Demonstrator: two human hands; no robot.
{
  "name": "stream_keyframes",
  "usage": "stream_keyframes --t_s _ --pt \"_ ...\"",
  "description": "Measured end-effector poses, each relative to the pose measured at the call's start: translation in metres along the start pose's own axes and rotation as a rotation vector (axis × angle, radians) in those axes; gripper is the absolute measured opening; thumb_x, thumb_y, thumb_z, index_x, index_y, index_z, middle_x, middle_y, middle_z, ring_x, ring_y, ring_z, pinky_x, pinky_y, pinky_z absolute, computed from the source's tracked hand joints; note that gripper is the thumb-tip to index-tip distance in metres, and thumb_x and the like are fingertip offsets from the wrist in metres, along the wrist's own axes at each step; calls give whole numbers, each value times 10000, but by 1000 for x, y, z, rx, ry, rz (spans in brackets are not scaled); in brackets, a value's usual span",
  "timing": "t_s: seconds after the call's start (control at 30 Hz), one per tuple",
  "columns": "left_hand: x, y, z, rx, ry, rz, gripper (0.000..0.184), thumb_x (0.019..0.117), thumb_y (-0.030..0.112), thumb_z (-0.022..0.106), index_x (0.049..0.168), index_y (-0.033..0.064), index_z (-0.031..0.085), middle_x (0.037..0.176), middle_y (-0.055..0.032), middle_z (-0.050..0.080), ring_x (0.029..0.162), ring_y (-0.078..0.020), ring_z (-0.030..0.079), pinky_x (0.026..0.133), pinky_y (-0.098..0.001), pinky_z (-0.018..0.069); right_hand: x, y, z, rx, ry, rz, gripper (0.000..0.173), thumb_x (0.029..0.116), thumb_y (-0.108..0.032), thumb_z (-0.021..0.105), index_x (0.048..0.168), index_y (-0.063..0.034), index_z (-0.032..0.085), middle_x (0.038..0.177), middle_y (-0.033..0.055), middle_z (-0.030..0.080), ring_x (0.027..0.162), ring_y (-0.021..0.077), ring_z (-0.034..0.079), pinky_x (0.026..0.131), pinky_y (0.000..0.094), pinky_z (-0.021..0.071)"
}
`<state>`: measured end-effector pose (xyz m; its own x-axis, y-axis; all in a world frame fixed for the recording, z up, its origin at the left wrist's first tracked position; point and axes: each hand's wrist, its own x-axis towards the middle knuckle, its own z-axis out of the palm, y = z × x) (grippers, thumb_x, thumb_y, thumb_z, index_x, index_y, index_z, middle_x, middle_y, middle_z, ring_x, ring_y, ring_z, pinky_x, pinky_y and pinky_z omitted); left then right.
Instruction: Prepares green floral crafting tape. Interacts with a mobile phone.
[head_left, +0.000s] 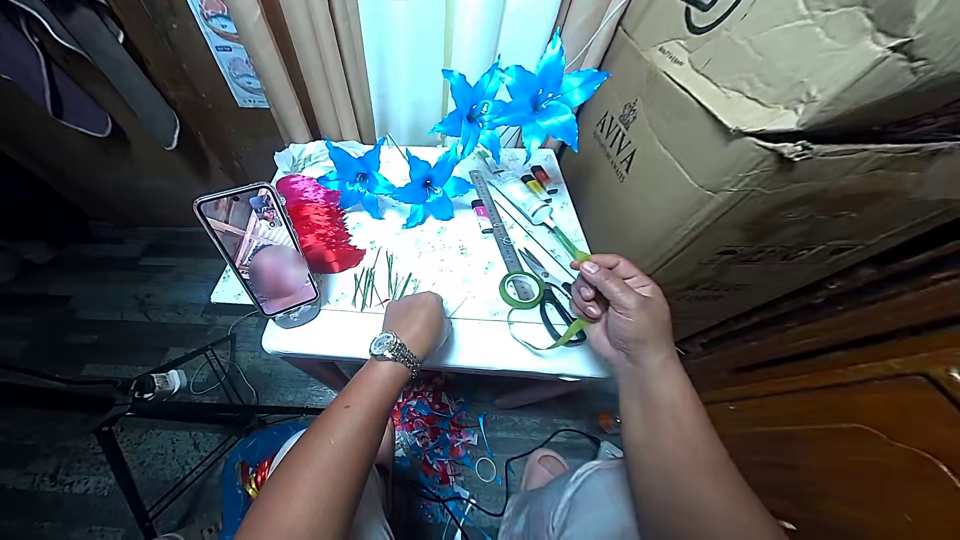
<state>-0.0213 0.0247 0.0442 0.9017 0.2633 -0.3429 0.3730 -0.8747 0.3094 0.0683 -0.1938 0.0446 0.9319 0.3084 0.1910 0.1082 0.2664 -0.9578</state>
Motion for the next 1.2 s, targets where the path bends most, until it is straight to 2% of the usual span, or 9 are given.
stream_keyframes --t_s 0.17,0.27,0.37,0.7,0.77,0.87,1.0,1.07,1.2 --pt "-2 -2 1 -169 99 66 228 983 253 646 944 41 718 870 -156 703 864 -343 684 761 -571 513 -3 5 6 -6 -45 51 204 1038 -72 520 969 -108 708 721 -56 615 509 -12 479 466 115 409" --pt "-6 -3 5 -606 167 184 196 1007 202 656 891 45 675 707 -57 573 648 -184 537 619 -391 450 -6 11 14 -55 -120 138 204 1044 -49 518 981 -83 710 897 -9 728 509 -34 499 435 105 382" --pt "-8 3 11 -856 125 199 182 1013 194 659 914 42 674 687 -2 563 606 -76 496 594 -263 419 -7 17 24 -89 -164 216 208 1044 -40 531 993 -59 732 1014 22 770 479 -47 465 404 115 317" --pt "-6 16 21 -995 42 280 163 1017 167 646 918 42 680 738 5 615 646 -39 533 622 -208 439 -8 23 39 -115 -177 220 176 1029 -27 567 968 -44 732 879 3 738 484 -37 458 424 110 345" --pt "-3 11 11 -841 80 346 219 1029 227 633 945 38 704 765 -18 626 661 -72 535 635 -253 442 -7 21 38 -109 -155 202 171 1036 -36 554 981 -56 716 890 -10 733 488 -38 464 430 109 361" --pt "25 -9 -15 -669 299 315 225 1024 191 624 1071 -2 732 969 -140 718 889 -243 676 856 -484 534 -1 20 34 -82 -107 182 166 1035 -35 551 973 -47 704 901 3 740 478 -29 466 424 114 365" --pt "71 -32 -37 -507 412 130 237 997 90 592 1198 44 707 1118 -179 691 1082 -362 628 963 -593 461 2 22 32 -84 -80 201 166 1035 -18 543 962 -21 693 875 19 734 472 -23 456 424 121 356" --pt "86 -33 -45 -399 400 84 226 994 109 610 1181 51 720 1170 -202 675 1193 -420 574 1010 -629 422 2 23 33 -88 -91 206 167 1034 -13 540 958 -15 689 858 26 729 472 -21 451 427 125 348" --pt "110 -26 -51 -343 335 59 197 999 157 630 1111 28 730 1159 -211 682 1201 -427 574 1015 -649 407 4 22 33 -126 -105 212 142 1026 -16 565 957 -2 689 838 25 723 508 -16 490 459 127 371"
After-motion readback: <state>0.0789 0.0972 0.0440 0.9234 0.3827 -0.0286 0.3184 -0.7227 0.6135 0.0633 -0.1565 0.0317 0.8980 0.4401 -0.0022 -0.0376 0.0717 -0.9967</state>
